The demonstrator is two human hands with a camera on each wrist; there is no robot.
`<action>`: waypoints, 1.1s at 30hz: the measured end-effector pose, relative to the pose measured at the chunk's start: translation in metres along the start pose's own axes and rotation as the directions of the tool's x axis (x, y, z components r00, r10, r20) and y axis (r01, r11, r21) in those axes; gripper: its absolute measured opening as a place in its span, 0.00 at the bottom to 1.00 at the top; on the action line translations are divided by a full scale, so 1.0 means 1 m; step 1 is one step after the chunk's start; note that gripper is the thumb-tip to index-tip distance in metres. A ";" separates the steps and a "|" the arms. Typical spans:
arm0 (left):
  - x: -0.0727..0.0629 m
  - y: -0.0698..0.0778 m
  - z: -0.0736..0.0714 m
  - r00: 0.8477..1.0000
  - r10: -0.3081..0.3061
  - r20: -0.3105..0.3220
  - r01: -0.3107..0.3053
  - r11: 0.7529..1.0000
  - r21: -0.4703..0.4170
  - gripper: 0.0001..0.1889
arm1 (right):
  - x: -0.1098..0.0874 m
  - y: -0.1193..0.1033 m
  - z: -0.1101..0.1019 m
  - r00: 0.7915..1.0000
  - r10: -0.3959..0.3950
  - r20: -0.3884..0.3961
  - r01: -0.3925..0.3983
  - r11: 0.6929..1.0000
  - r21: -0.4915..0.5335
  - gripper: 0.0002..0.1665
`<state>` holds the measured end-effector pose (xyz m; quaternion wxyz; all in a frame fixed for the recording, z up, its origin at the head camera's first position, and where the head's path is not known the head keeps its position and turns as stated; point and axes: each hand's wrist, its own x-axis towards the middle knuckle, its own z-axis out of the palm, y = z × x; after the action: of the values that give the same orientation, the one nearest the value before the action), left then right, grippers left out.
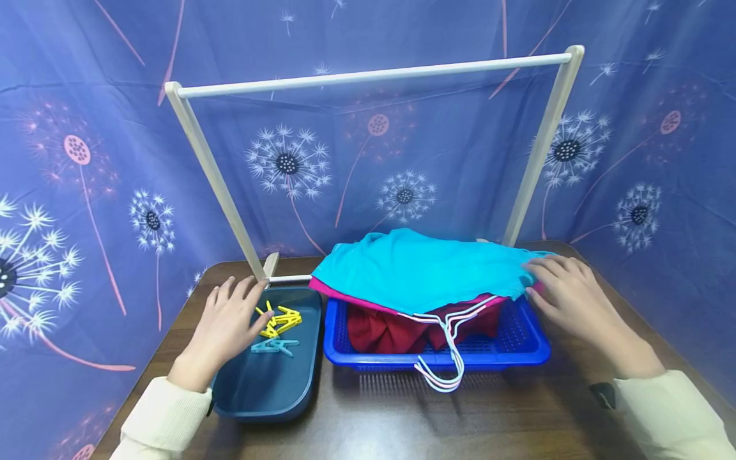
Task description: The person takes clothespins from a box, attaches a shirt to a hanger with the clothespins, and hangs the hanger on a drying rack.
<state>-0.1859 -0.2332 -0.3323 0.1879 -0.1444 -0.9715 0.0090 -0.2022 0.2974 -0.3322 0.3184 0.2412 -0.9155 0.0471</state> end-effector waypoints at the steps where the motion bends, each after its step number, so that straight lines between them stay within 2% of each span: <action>1: 0.001 -0.001 0.002 1.000 0.008 -0.005 -0.008 1.000 0.010 0.30 | 0.001 0.000 0.001 1.000 -0.016 -0.004 0.016 1.000 0.000 0.26; 7: 0.006 -0.006 0.014 0.999 0.048 -0.011 -0.048 0.997 0.053 0.28 | 0.006 0.001 0.009 0.997 -0.076 -0.015 0.076 0.997 -0.002 0.21; 12: 0.007 -0.010 0.021 0.999 0.050 0.006 -0.051 0.996 0.072 0.27 | 0.008 0.001 0.015 0.995 -0.101 -0.018 0.101 0.995 -0.006 0.19; 24: 0.013 -0.022 0.033 0.998 0.060 0.036 -0.063 0.991 0.114 0.26 | 0.006 0.005 0.018 0.996 -0.070 0.049 0.072 0.996 -0.056 0.17; 33: 0.017 -0.027 0.048 0.993 0.103 0.055 -0.111 0.980 0.165 0.22 | 0.006 0.004 0.017 0.996 -0.073 0.053 0.077 0.993 -0.094 0.15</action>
<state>-0.2262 -0.2521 -0.3682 0.1763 -0.1798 -0.9621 0.1044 -0.2174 0.2940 -0.3420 0.3082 0.2610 -0.9147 -0.0151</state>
